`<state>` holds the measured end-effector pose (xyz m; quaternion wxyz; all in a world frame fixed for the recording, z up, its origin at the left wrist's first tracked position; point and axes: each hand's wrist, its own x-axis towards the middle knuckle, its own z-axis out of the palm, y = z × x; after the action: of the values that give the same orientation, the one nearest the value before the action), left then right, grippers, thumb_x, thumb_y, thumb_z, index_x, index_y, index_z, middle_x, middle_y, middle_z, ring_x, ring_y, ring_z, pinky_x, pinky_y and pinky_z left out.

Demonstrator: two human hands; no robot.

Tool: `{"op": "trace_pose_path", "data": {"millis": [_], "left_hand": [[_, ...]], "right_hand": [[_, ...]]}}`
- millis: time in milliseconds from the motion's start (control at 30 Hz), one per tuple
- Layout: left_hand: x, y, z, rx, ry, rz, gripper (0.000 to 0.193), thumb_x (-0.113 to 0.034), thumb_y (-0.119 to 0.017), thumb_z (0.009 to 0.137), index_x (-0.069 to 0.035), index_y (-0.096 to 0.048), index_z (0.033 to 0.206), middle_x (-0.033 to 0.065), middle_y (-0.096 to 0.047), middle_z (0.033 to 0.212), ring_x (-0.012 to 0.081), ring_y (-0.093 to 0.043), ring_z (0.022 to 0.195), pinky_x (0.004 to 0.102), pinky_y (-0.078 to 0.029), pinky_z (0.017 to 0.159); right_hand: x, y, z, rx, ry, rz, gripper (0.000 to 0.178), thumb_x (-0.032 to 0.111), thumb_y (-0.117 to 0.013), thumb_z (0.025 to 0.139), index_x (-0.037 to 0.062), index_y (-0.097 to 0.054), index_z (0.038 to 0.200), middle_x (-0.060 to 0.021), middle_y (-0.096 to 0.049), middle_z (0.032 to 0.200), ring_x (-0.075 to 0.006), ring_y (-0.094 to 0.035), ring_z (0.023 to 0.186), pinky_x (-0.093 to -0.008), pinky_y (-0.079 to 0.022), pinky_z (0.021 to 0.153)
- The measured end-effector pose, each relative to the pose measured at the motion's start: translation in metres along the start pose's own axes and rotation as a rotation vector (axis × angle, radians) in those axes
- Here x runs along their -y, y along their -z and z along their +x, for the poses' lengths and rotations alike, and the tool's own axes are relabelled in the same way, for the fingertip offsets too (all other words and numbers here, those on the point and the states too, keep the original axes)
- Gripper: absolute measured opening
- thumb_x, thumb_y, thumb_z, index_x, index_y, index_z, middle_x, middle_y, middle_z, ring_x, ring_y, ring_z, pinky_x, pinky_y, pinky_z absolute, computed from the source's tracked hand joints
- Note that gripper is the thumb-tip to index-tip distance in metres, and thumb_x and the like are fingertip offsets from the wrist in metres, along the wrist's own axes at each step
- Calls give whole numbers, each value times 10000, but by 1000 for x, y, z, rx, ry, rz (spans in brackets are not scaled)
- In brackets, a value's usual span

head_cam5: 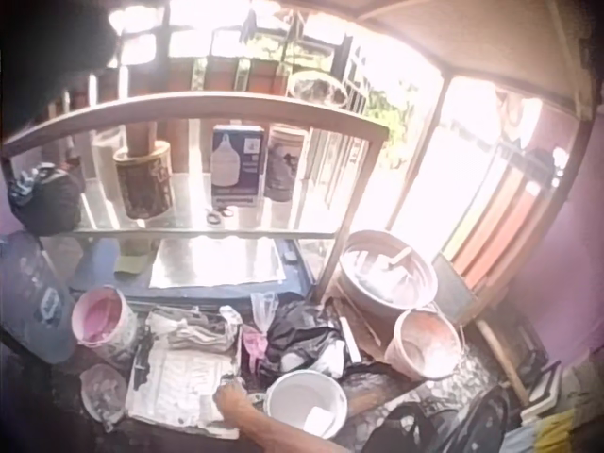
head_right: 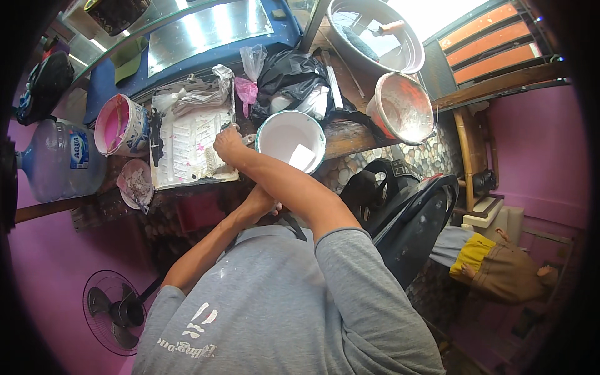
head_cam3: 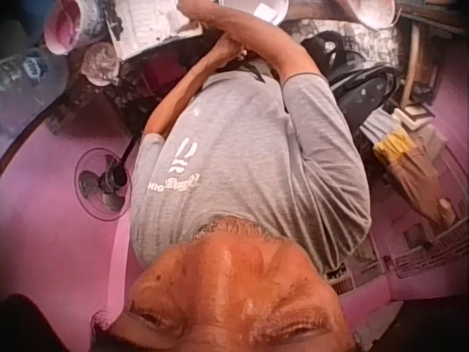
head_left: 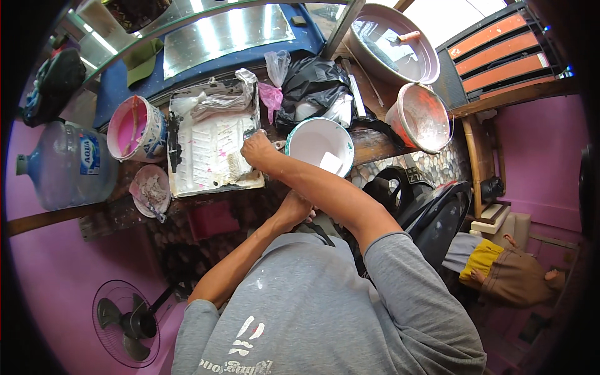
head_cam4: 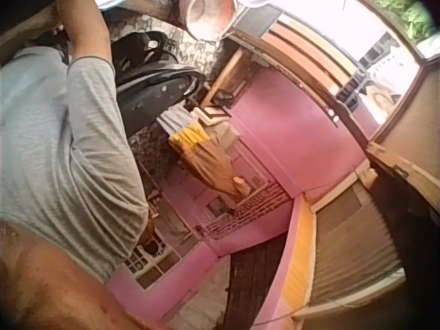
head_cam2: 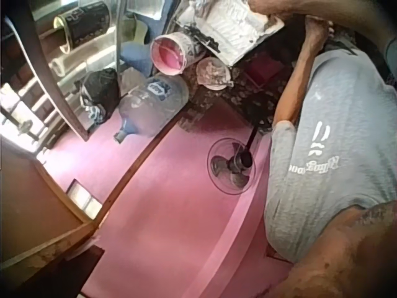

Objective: The person squeezes white material from a cloth into a container, stirs it with a tool, and then uses a brush to apply white paint from the container onto a surface.

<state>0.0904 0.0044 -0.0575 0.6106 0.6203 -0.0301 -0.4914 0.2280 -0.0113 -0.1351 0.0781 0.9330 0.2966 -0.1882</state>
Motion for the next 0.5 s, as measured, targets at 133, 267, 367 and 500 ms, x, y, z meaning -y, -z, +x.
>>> {"op": "trace_pose_path", "data": {"millis": [133,267,367,500], "left_hand": [[-5,4,-9,-63,116,-111,238,-219,-450,966,-6,-546,1007,53,-546,755,130,-542,581,270,-478,492],[-10,17,-17,-71,154,-37,212,-236,-486,967,-38,-560,961,17,-554,741,91,-530,565,247,-459,482],[-18,28,-28,-90,148,42,204,-255,-512,966,-59,-569,948,-14,-556,723,57,-508,545,223,-436,471],[-36,46,-33,-65,188,125,205,-262,-529,966,-65,-584,967,-17,-560,721,44,-502,537,198,-411,452]], "right_hand": [[-12,21,-17,-140,81,173,185,150,-555,836,66,-715,876,-117,-705,876,-285,-688,794,-467,-519,685],[-44,72,-64,-119,83,290,224,142,-545,820,19,-622,991,-167,-688,896,-317,-680,824,-416,-549,684],[-92,83,-130,-227,15,410,324,208,-617,766,7,-570,1015,-211,-661,864,-366,-654,859,-453,-527,757],[-149,88,-239,-301,-185,435,374,379,-646,824,45,-620,989,-160,-673,836,-340,-645,831,-447,-488,780]]}}
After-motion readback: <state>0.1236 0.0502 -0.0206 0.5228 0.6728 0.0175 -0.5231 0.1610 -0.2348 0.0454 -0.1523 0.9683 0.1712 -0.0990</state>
